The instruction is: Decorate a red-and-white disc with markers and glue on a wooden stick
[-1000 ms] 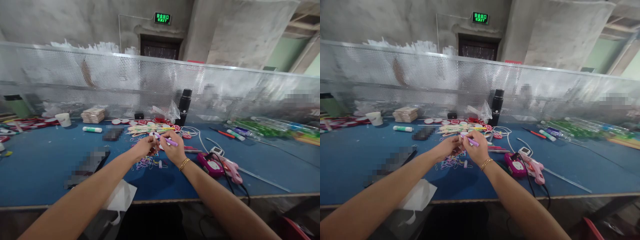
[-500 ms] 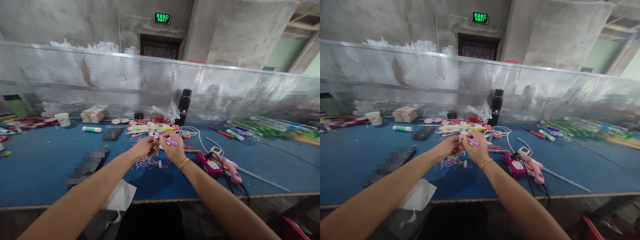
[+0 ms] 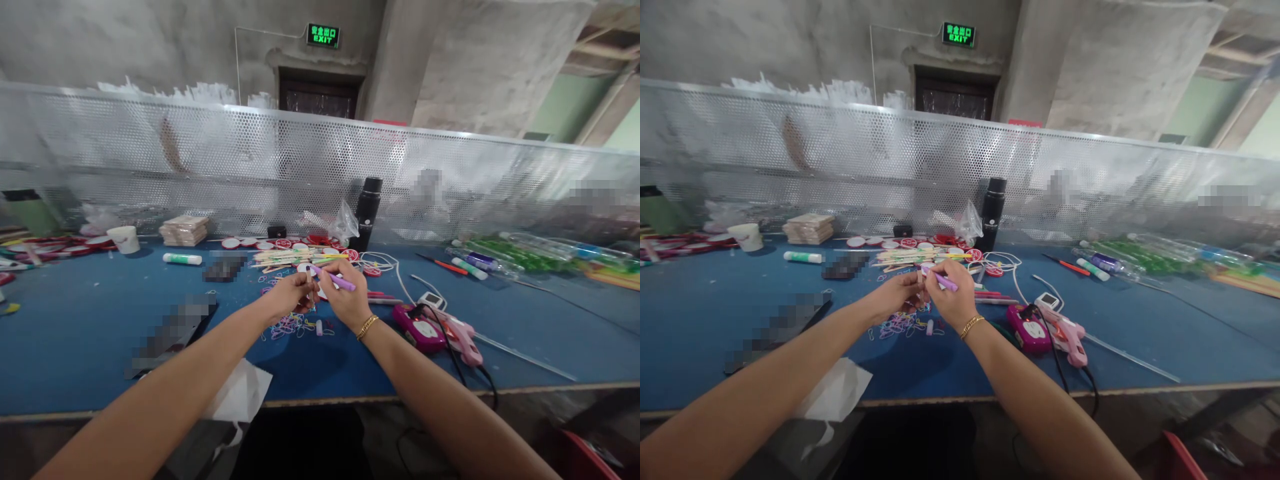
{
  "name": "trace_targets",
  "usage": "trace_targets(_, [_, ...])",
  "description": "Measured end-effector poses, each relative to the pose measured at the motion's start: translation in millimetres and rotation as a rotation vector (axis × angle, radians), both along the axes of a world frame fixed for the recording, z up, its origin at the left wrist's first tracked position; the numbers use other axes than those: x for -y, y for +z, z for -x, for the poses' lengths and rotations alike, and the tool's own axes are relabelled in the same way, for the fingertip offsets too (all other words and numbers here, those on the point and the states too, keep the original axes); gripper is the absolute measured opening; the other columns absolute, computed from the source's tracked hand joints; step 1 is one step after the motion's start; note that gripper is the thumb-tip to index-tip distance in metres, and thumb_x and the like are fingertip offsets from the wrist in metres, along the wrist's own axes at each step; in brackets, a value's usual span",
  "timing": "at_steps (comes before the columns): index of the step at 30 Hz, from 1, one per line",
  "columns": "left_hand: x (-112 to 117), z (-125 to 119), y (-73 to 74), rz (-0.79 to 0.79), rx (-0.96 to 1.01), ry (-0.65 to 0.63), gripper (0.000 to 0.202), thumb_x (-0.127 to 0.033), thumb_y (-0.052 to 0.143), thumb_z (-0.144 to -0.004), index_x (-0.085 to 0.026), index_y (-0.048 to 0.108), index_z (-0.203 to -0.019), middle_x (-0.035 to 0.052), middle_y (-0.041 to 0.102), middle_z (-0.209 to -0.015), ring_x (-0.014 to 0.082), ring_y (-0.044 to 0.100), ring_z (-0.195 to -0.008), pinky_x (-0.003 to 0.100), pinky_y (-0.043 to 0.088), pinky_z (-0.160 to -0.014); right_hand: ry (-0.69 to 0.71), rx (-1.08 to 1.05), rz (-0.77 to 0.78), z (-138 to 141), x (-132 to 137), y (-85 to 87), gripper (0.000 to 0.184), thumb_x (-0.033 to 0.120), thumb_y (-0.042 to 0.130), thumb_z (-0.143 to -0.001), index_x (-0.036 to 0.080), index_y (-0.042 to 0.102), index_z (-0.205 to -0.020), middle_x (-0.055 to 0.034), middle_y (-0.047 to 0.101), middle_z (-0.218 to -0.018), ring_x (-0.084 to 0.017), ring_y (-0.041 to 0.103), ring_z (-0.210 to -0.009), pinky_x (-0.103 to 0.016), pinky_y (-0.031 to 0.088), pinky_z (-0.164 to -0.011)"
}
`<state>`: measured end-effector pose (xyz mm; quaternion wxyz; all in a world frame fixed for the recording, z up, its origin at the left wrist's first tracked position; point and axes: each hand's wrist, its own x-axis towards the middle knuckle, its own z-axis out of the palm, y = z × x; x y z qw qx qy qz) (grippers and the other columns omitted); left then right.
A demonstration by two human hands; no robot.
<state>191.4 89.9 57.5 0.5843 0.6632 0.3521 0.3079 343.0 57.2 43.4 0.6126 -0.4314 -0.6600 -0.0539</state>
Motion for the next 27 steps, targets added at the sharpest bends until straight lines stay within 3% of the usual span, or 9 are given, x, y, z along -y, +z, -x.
trace_targets(27, [1.5,-1.2,0.2,-0.012,-0.019,-0.005,0.021,-0.036,0.065,-0.080,-0.017,0.055,-0.080,0.0016,0.062,-0.071,0.0079,0.054,-0.052,0.018,0.039,-0.048,0.007,-0.009,0.030,1.8,0.9,-1.1,0.009,0.022,0.058,-0.084,0.022,0.058,-0.075,-0.0015,0.065,-0.075,-0.017,0.059,-0.072,-0.032,0.046,-0.071])
